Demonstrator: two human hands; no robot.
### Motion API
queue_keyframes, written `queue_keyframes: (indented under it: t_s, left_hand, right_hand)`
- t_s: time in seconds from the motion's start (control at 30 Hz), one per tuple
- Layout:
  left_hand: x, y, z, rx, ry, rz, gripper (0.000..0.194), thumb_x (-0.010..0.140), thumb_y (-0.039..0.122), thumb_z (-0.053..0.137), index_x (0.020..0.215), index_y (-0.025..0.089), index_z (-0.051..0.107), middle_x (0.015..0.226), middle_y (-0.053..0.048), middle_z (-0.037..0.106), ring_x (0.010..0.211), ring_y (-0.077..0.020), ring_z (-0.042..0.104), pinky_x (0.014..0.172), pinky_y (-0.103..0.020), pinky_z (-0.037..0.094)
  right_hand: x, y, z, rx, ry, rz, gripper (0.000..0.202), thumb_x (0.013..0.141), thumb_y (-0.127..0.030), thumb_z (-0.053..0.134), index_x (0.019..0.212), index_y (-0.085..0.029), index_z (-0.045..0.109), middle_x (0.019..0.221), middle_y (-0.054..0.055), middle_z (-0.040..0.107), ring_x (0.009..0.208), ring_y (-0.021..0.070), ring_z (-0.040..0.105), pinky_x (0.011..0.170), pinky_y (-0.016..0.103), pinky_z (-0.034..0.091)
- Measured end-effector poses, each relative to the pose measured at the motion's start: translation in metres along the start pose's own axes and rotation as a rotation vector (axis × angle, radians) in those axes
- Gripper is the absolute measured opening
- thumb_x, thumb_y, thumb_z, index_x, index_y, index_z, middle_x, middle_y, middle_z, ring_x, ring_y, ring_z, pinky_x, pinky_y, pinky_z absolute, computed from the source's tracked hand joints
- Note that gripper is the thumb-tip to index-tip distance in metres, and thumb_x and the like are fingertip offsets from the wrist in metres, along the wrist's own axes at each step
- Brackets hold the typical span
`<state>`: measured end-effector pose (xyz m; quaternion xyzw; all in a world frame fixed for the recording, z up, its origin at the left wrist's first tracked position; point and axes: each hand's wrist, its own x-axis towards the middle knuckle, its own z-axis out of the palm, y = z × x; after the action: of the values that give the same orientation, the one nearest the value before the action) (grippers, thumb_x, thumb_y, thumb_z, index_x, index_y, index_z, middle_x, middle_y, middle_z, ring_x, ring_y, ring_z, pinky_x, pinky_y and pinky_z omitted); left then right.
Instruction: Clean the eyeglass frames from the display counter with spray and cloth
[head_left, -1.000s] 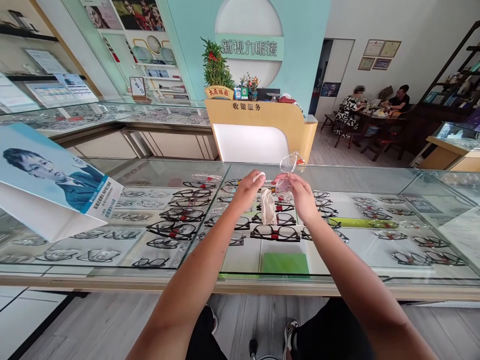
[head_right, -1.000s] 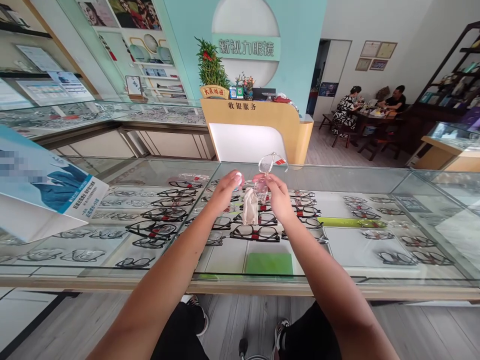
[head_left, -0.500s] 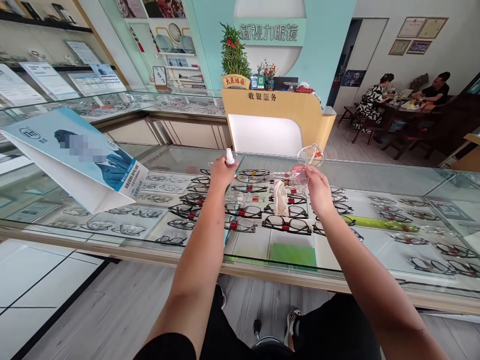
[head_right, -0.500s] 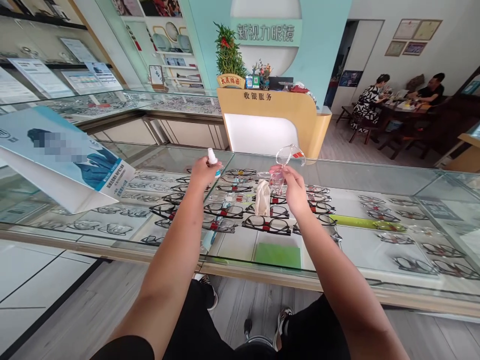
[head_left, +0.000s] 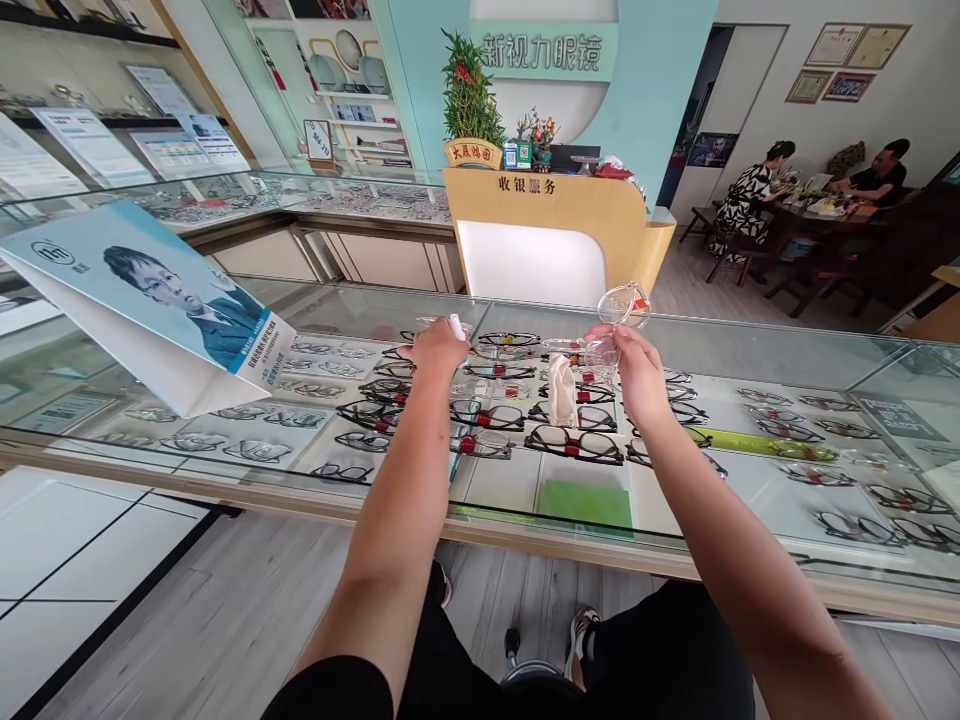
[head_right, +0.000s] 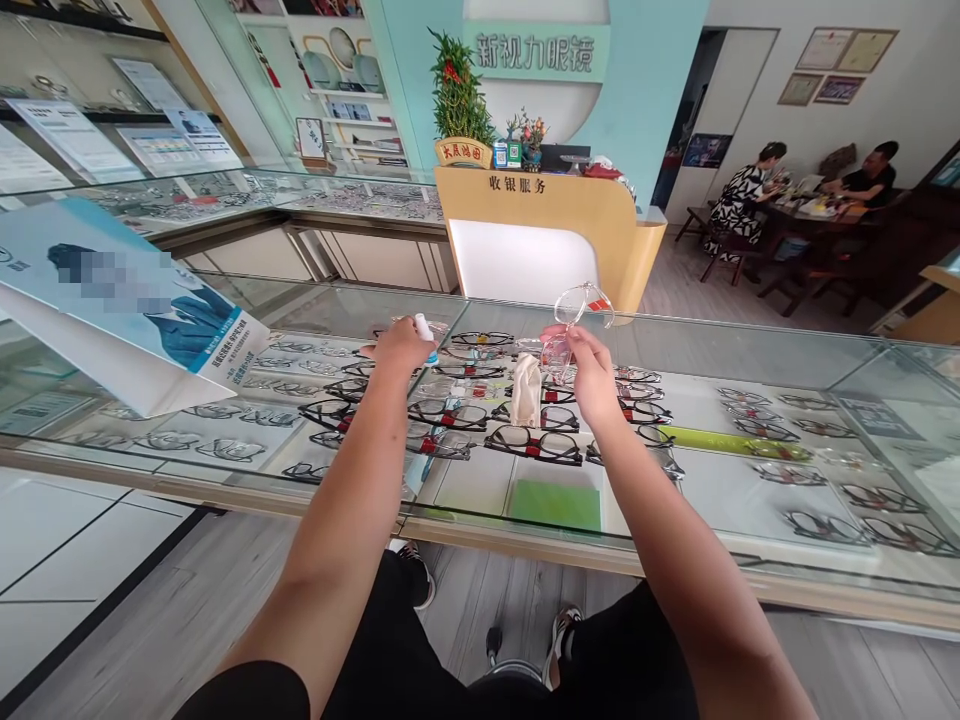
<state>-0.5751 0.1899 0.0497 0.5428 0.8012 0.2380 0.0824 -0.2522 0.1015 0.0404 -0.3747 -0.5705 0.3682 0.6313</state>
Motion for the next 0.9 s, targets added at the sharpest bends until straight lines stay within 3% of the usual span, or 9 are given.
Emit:
queue_keyframes:
  t_s: [0.27, 0.37, 0.43, 0.5, 0.57, 0.63, 0.77, 0.9]
  left_hand:
    - [-0.011, 0.011, -0.011, -0.002, -0.063, -0.061, 0.069, 0.09, 0.028, 0.084, 0.154, 0.019, 0.061, 0.163, -0.033, 0.069, 0.161, -0.0599, 0.054, 0.128, -0.075, 0.034]
    - [-0.027, 0.023, -0.021, -0.051, 0.067, -0.056, 0.094, 0.09, 0.039, 0.088, 0.172, 0.017, 0.045, 0.182, -0.035, 0.047, 0.171, -0.0582, 0.039, 0.13, -0.072, 0.036]
    - [-0.046, 0.036, -0.024, -0.101, 0.183, 0.029, 0.093, 0.096, 0.045, 0.083, 0.175, 0.019, 0.043, 0.184, -0.032, 0.044, 0.17, -0.0546, 0.039, 0.129, -0.069, 0.038]
    - [-0.068, 0.052, -0.02, -0.123, 0.193, 0.189, 0.071, 0.104, 0.048, 0.074, 0.168, 0.023, 0.054, 0.171, -0.025, 0.059, 0.162, -0.0512, 0.048, 0.127, -0.067, 0.041]
    - [-0.088, 0.065, -0.009, -0.08, 0.092, 0.351, 0.048, 0.107, 0.049, 0.071, 0.149, 0.025, 0.071, 0.152, -0.021, 0.072, 0.152, -0.0506, 0.055, 0.124, -0.067, 0.042]
    - [-0.101, 0.074, 0.007, -0.017, -0.011, 0.443, 0.036, 0.104, 0.052, 0.075, 0.126, 0.024, 0.082, 0.142, -0.022, 0.075, 0.146, -0.0524, 0.057, 0.122, -0.067, 0.042]
    - [-0.105, 0.078, 0.032, 0.083, -0.138, 0.484, 0.036, 0.101, 0.058, 0.079, 0.094, 0.023, 0.086, 0.134, -0.023, 0.076, 0.143, -0.0536, 0.058, 0.121, -0.067, 0.042]
    - [-0.1, 0.077, 0.039, 0.127, -0.211, 0.469, 0.035, 0.101, 0.052, 0.078, 0.084, 0.022, 0.084, 0.137, -0.024, 0.076, 0.146, -0.0544, 0.058, 0.122, -0.068, 0.04]
  right_hand:
    - [0.001, 0.001, 0.0, 0.098, -0.005, 0.013, 0.037, 0.109, -0.062, 0.068, 0.107, -0.032, 0.09, 0.115, 0.003, 0.091, 0.103, 0.0283, 0.076, 0.094, 0.043, 0.06]
    - [0.001, -0.001, 0.002, 0.113, -0.005, 0.001, 0.039, 0.107, -0.065, 0.071, 0.106, -0.032, 0.091, 0.115, 0.004, 0.09, 0.105, 0.0293, 0.076, 0.093, 0.044, 0.06]
    - [0.002, -0.005, 0.003, 0.107, 0.002, 0.006, 0.04, 0.106, -0.067, 0.072, 0.104, -0.031, 0.09, 0.113, 0.004, 0.09, 0.105, 0.0295, 0.076, 0.094, 0.044, 0.06]
    - [0.002, -0.009, 0.005, 0.096, 0.008, 0.017, 0.041, 0.104, -0.067, 0.071, 0.102, -0.03, 0.089, 0.111, 0.005, 0.09, 0.104, 0.0291, 0.076, 0.097, 0.044, 0.059]
    - [0.001, -0.013, 0.007, 0.09, 0.011, 0.023, 0.043, 0.104, -0.068, 0.07, 0.102, -0.029, 0.089, 0.11, 0.005, 0.089, 0.105, 0.029, 0.076, 0.098, 0.044, 0.059]
    - [0.001, -0.017, 0.008, 0.076, 0.014, 0.029, 0.044, 0.103, -0.068, 0.069, 0.103, -0.029, 0.089, 0.11, 0.005, 0.089, 0.105, 0.0293, 0.076, 0.097, 0.044, 0.059]
    - [0.0, -0.02, 0.009, 0.05, 0.006, 0.028, 0.044, 0.103, -0.068, 0.068, 0.101, -0.029, 0.089, 0.108, 0.005, 0.089, 0.104, 0.0291, 0.075, 0.097, 0.044, 0.058]
    - [-0.001, -0.021, 0.01, 0.054, -0.013, 0.043, 0.046, 0.103, -0.07, 0.069, 0.098, -0.028, 0.088, 0.108, 0.006, 0.088, 0.108, 0.0304, 0.077, 0.098, 0.044, 0.058]
